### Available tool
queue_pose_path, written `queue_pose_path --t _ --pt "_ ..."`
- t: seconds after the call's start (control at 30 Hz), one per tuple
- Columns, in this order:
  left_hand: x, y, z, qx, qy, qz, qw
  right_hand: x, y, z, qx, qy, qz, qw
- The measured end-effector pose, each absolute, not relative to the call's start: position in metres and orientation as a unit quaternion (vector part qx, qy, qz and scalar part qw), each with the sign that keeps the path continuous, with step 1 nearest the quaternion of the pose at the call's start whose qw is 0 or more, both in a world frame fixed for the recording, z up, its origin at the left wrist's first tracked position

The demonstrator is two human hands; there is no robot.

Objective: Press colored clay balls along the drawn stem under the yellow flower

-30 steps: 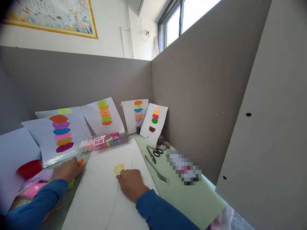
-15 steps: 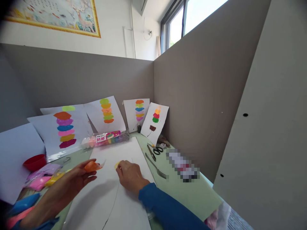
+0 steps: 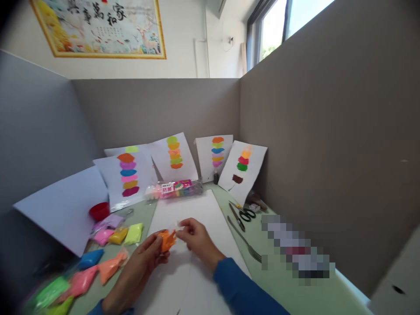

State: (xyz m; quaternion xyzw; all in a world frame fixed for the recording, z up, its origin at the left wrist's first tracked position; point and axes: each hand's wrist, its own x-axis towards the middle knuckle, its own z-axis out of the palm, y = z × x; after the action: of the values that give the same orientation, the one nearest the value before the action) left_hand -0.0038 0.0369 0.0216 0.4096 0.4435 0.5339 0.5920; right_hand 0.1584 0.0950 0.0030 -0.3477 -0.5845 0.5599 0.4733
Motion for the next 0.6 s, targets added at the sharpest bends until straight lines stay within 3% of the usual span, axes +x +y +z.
queue_pose_path --t 0.2,0.6 --pt "-0.006 0.037 0.019 0.419 0.429 0.547 0.584 0.166 0.088 0.015 -0.314 -0.593 0.609 0.423" --pt "-0.005 0.032 0.020 0.438 0.450 0.529 0.571 0.162 0.087 0.009 -0.368 -0.596 0.553 0.451"
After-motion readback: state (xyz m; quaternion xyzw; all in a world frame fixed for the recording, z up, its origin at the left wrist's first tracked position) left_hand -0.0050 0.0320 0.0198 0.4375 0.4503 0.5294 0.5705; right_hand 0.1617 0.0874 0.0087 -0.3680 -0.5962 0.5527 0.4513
